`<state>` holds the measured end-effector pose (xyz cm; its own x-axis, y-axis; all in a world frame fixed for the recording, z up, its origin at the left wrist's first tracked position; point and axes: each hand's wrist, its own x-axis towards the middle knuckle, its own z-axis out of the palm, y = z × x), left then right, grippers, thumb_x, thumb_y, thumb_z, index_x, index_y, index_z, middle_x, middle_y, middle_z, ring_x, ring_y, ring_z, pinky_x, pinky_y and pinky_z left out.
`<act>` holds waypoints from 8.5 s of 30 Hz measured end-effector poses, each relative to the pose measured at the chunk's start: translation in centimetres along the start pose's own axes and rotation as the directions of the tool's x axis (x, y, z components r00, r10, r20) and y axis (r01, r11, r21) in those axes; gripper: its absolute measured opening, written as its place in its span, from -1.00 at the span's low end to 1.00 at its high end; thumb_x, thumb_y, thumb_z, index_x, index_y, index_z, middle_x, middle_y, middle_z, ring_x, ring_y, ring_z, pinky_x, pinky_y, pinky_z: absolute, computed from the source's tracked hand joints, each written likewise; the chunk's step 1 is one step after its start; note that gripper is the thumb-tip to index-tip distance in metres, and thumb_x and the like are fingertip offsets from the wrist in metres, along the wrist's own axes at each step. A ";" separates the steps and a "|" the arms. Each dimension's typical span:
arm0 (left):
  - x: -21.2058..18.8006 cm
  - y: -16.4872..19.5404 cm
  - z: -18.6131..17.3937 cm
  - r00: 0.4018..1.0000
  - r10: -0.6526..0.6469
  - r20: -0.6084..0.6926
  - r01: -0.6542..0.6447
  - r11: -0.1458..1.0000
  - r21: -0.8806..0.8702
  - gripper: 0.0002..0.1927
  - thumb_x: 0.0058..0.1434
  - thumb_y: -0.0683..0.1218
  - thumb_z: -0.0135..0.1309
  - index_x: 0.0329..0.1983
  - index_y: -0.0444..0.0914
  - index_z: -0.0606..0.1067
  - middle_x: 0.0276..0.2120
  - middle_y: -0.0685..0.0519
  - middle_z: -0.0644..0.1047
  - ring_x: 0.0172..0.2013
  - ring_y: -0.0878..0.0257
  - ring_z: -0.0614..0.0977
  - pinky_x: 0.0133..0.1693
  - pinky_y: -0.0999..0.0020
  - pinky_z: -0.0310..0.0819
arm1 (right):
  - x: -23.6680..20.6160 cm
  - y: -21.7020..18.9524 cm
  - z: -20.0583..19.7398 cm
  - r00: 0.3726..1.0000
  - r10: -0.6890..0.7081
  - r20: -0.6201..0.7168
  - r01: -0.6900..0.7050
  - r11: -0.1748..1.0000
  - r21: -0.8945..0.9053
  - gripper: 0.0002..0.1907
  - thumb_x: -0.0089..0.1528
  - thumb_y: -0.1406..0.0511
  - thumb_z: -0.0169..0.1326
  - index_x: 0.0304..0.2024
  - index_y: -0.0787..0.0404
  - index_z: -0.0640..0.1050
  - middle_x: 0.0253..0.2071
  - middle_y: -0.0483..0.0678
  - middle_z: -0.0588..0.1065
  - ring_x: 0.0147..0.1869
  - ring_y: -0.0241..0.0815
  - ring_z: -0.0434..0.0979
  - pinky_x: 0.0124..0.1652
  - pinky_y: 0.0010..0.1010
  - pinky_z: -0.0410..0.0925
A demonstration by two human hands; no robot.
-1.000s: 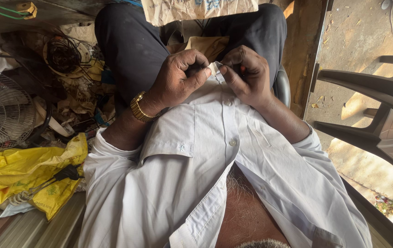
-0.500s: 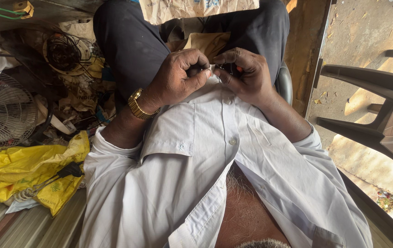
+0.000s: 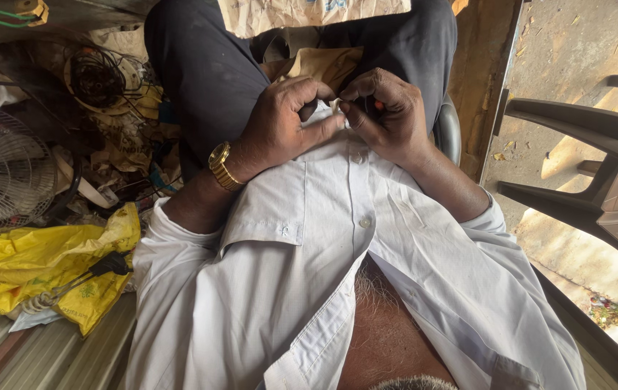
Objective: The person repairs a ceiling fan by stripping and twisting wires, then securing them with electrical tape and tightening screws on the fan housing. The person uses a screwdriver and pliers to manipulate the wires and fasteners.
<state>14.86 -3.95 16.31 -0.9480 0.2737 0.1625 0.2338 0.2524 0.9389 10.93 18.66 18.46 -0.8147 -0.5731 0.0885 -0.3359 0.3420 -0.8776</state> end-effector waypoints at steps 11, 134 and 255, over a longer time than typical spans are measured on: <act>-0.2 -0.6 -0.2 0.989 -0.140 0.056 0.148 0.976 -0.163 -0.87 0.36 -0.13 0.20 -0.19 -0.31 0.57 -0.38 0.09 0.57 -0.42 0.39 0.54 -0.34 0.43 0.46 | -0.5 0.6 0.1 0.973 0.204 0.112 -0.231 0.899 0.372 -0.88 0.38 0.41 0.22 -0.04 0.26 0.57 -0.15 -0.15 0.51 -0.15 -0.46 0.46 -0.14 -0.58 0.37; 8.6 8.8 -2.9 0.991 0.103 -0.080 -0.096 0.991 0.089 -0.84 0.29 -0.22 0.24 -0.09 -0.29 0.54 -0.36 0.05 0.49 -0.46 0.30 0.49 -0.36 0.35 0.42 | 4.6 -5.8 -7.2 0.979 -0.117 -0.165 0.113 0.993 -0.030 -0.88 0.31 0.46 0.24 -0.13 0.26 0.56 -0.18 -0.05 0.56 -0.13 -0.22 0.56 -0.16 -0.44 0.36; 4.7 7.1 -2.9 0.972 0.033 -0.234 -0.036 0.999 -0.006 -0.90 0.37 -0.15 0.16 -0.12 -0.29 0.56 -0.52 0.04 0.44 -0.51 0.20 0.48 -0.42 0.27 0.36 | 3.1 -6.0 -8.1 0.968 -0.240 -0.077 0.209 0.936 -0.284 -0.87 0.28 0.43 0.27 -0.16 0.25 0.56 -0.22 0.00 0.59 -0.30 -0.17 0.58 -0.31 -0.41 0.42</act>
<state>11.39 -3.60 24.65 -0.9639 0.0568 0.2603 0.2663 0.2369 0.9343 6.60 20.81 27.80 -0.7445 -0.5790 0.3323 -0.6189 0.4120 -0.6687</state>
